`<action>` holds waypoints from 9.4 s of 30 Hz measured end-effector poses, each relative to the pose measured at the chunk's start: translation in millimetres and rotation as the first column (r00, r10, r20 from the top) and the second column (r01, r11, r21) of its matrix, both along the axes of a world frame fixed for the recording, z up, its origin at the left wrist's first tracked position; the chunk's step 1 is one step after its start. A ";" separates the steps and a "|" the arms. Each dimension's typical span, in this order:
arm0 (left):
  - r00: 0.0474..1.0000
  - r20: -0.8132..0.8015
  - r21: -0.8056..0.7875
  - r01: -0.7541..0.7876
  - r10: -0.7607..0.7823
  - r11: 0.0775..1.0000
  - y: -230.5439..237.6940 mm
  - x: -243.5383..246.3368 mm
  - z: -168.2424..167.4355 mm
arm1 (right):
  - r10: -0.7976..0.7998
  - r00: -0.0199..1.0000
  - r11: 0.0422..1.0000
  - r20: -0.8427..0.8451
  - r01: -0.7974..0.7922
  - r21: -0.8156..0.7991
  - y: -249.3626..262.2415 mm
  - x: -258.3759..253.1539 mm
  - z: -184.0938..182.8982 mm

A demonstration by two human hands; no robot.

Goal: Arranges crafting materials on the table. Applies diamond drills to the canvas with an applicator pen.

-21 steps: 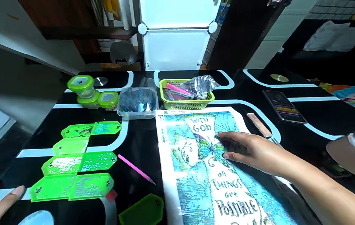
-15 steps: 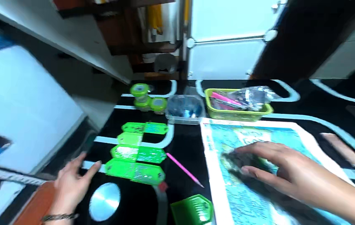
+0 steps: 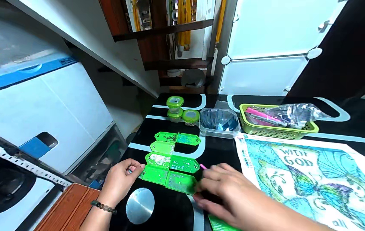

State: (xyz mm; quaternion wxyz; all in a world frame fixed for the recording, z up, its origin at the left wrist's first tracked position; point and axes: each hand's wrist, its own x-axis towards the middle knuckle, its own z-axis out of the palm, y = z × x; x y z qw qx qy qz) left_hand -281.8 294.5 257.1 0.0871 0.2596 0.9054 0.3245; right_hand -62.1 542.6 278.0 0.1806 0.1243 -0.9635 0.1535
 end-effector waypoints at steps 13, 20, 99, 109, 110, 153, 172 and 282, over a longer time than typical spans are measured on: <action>0.988 0.031 -0.098 0.151 -0.149 0.984 -4.4 -18.4 -3.3 | -0.084 0.924 0.995 0.372 0.095 -0.013 31.5 64.8 -11.1; 0.991 -0.009 -0.079 0.129 -0.131 0.988 -25.9 -13.7 -8.4 | -0.137 0.978 0.991 0.154 0.137 0.009 45.5 49.4 -2.0; 0.458 -0.110 0.149 0.885 -0.882 0.441 140.1 170.0 -10.4 | -0.121 0.906 0.976 0.406 0.034 0.216 79.9 178.2 6.4; 0.489 -0.218 0.037 0.869 -0.844 0.494 142.5 205.2 -13.1 | -0.451 0.882 0.888 0.137 0.459 -0.034 110.8 204.4 -19.9; 0.481 -0.243 0.016 0.871 -0.843 0.492 141.8 206.7 -14.0 | -0.492 0.862 0.868 0.119 0.497 -0.011 114.9 203.8 -28.9; 0.467 -0.231 -0.009 0.876 -0.853 0.482 138.5 192.3 -14.5 | -0.377 0.914 0.506 0.153 0.341 -0.793 51.7 188.9 -18.6; 0.499 -0.270 0.004 0.856 -0.824 0.517 138.2 194.6 -18.7 | -0.339 0.928 0.633 0.156 0.348 -0.692 25.7 167.3 -32.6; 0.399 -0.188 -0.084 0.904 -0.898 0.419 134.5 191.9 -7.9 | -0.460 0.878 0.241 0.135 0.270 -0.932 51.9 152.1 -43.0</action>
